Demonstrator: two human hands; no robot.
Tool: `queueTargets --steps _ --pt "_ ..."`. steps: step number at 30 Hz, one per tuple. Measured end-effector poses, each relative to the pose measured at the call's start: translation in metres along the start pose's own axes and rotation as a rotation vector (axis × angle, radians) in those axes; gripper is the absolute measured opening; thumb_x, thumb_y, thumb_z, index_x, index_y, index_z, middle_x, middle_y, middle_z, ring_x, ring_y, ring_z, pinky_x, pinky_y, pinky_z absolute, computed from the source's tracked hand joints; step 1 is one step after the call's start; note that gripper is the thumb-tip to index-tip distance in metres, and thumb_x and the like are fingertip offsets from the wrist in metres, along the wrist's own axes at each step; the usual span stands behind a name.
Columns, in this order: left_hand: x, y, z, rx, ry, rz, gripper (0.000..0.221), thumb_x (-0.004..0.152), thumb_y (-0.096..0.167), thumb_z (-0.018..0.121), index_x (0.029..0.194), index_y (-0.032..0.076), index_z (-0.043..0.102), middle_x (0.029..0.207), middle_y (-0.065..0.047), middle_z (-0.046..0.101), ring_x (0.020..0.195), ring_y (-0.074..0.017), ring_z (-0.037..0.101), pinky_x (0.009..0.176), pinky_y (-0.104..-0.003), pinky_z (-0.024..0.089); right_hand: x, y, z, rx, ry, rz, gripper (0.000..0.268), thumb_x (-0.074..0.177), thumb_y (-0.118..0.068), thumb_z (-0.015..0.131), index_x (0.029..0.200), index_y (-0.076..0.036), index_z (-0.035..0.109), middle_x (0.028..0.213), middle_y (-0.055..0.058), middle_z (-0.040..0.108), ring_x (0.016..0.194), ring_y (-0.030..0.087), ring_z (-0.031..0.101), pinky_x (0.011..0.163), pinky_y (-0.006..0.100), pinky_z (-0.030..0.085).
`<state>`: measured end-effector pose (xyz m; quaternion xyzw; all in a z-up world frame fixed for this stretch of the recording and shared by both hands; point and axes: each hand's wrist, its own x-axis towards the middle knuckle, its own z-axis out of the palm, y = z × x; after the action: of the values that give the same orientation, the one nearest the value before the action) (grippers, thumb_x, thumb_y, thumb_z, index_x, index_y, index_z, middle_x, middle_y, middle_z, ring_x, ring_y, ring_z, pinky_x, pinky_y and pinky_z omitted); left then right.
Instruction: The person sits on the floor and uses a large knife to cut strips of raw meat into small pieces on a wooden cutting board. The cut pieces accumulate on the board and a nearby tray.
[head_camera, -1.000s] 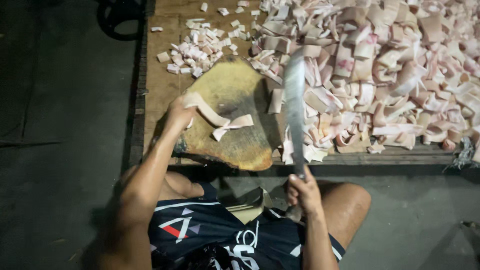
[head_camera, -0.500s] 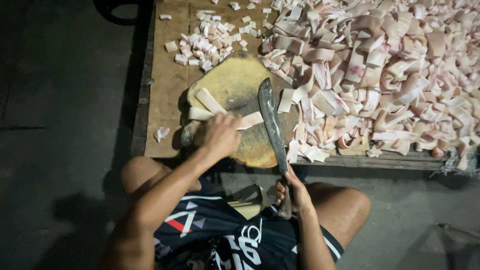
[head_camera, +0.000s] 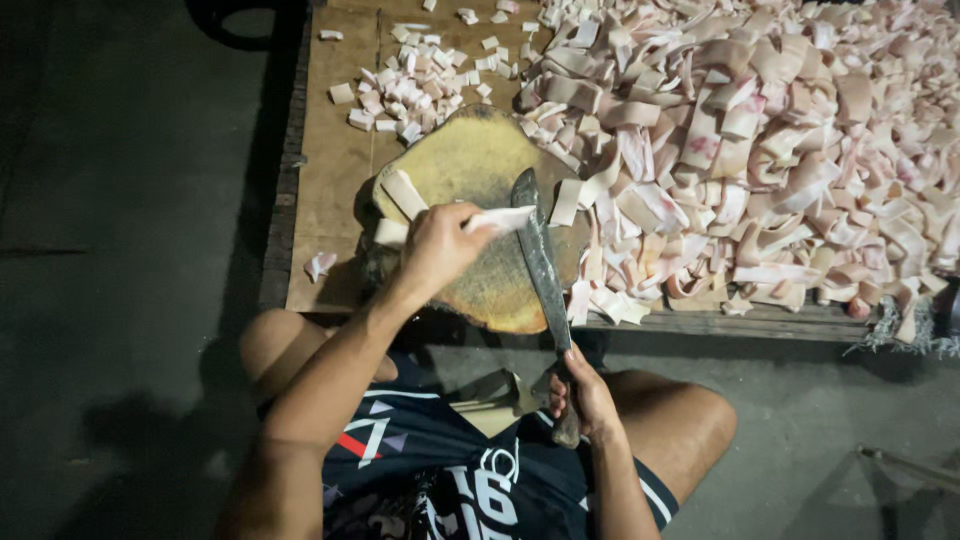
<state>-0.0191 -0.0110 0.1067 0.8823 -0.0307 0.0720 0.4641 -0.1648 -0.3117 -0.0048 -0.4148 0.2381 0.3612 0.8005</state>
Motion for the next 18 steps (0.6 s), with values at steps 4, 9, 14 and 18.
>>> queueTargets --steps 4,9,14,18 --pt "-0.006 0.014 0.009 -0.53 -0.268 -0.323 0.022 0.097 0.025 0.07 0.098 0.003 0.073 0.078 -0.007 0.072 0.06 -0.0109 0.063 0.052 -0.028 0.053 -0.003 -0.004 0.004 -0.048 0.021 -0.024 0.058 0.099 -0.042 0.048 0.155 -0.039 0.034 0.058 0.002 0.045 0.043 0.015 0.045 0.041 0.032 0.043" --pt "-0.039 -0.049 0.055 -0.774 -0.309 -0.589 0.022 0.101 0.02 0.06 0.11 0.001 0.066 0.084 -0.01 0.072 0.061 -0.0133 0.067 0.053 -0.029 0.057 -0.01 -0.007 0.017 -0.251 0.09 -0.191 0.065 0.099 -0.032 0.052 0.159 -0.039 0.029 0.059 0.002 0.05 0.043 0.016 0.046 0.042 0.034 0.045" --pt "-0.078 -0.104 0.087 -0.681 -0.173 -0.77 0.022 0.101 0.02 0.056 0.115 0.004 0.058 0.087 -0.011 0.075 0.061 -0.016 0.069 0.053 -0.031 0.058 -0.036 0.004 0.038 -1.136 0.398 -0.647 0.065 0.102 -0.018 0.057 0.162 -0.02 0.033 0.079 0.019 0.066 0.065 0.032 0.065 0.062 0.042 0.054" --pt "-0.087 -0.104 0.074 -0.557 -0.186 -0.614 0.029 0.098 0.019 0.063 0.119 -0.001 0.066 0.091 -0.008 0.073 0.065 -0.0124 0.07 0.056 -0.026 0.058 -0.038 0.014 0.058 -1.323 0.36 -0.834 0.07 0.095 -0.014 0.059 0.16 -0.018 0.032 0.089 0.025 0.072 0.076 0.042 0.07 0.069 0.047 0.055"
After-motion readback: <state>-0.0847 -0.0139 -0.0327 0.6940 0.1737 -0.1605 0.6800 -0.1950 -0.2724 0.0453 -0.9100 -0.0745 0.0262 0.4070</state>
